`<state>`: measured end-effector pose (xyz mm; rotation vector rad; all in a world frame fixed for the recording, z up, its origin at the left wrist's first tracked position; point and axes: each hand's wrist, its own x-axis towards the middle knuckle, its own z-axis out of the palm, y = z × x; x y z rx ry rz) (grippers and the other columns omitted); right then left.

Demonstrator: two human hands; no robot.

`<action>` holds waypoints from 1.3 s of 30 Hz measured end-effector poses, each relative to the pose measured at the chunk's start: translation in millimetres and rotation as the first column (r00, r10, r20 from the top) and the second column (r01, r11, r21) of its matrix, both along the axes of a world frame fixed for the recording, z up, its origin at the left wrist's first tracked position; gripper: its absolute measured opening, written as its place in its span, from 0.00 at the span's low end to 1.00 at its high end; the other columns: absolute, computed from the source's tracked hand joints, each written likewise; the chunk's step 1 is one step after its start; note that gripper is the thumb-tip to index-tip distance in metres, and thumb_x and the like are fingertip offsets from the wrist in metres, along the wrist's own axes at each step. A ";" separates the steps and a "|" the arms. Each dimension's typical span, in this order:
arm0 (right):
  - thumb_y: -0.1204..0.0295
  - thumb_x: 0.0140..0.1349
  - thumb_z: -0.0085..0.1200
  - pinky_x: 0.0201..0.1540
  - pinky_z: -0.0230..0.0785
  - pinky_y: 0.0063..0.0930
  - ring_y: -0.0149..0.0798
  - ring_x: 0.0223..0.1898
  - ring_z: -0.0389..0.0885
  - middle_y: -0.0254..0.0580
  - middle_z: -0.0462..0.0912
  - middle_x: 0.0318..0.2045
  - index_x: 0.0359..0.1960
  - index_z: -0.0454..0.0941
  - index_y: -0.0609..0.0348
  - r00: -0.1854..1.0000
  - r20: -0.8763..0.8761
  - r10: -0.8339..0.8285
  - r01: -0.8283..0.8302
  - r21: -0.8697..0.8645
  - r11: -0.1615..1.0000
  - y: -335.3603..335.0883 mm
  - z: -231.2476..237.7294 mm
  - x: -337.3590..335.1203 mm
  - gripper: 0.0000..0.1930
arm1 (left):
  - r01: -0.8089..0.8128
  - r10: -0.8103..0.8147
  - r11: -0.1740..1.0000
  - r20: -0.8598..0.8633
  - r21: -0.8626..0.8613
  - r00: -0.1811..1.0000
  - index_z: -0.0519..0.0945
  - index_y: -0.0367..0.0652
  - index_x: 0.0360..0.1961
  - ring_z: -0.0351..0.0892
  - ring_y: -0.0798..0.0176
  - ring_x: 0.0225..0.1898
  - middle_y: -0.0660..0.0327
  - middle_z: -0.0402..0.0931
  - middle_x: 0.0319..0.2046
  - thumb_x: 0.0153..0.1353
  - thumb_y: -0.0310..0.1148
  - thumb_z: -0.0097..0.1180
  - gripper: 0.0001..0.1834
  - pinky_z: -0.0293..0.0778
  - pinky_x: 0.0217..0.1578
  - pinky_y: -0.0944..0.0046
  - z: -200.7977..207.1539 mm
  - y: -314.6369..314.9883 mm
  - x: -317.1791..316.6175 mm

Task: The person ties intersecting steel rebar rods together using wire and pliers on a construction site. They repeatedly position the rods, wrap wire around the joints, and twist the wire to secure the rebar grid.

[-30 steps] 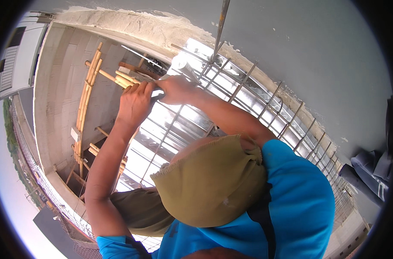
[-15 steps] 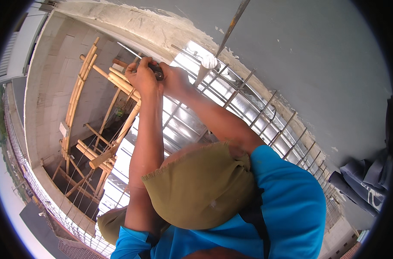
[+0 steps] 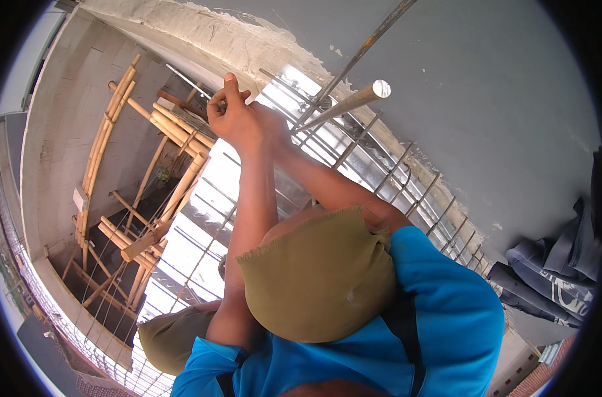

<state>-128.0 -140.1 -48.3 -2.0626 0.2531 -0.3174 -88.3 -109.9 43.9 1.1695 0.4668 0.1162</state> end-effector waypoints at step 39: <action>0.67 0.61 0.66 0.42 0.79 0.56 0.61 0.39 0.89 0.55 0.88 0.32 0.39 0.81 0.59 0.998 -0.051 -0.027 0.021 -0.117 0.993 13.9 24.8 -1.0 0.11 | 0.126 -0.111 0.945 0.068 -0.303 0.992 0.66 0.34 0.67 0.80 0.56 0.53 0.52 0.74 0.46 0.73 0.57 0.64 0.39 0.79 0.49 0.60 -24.4 56.5 10.1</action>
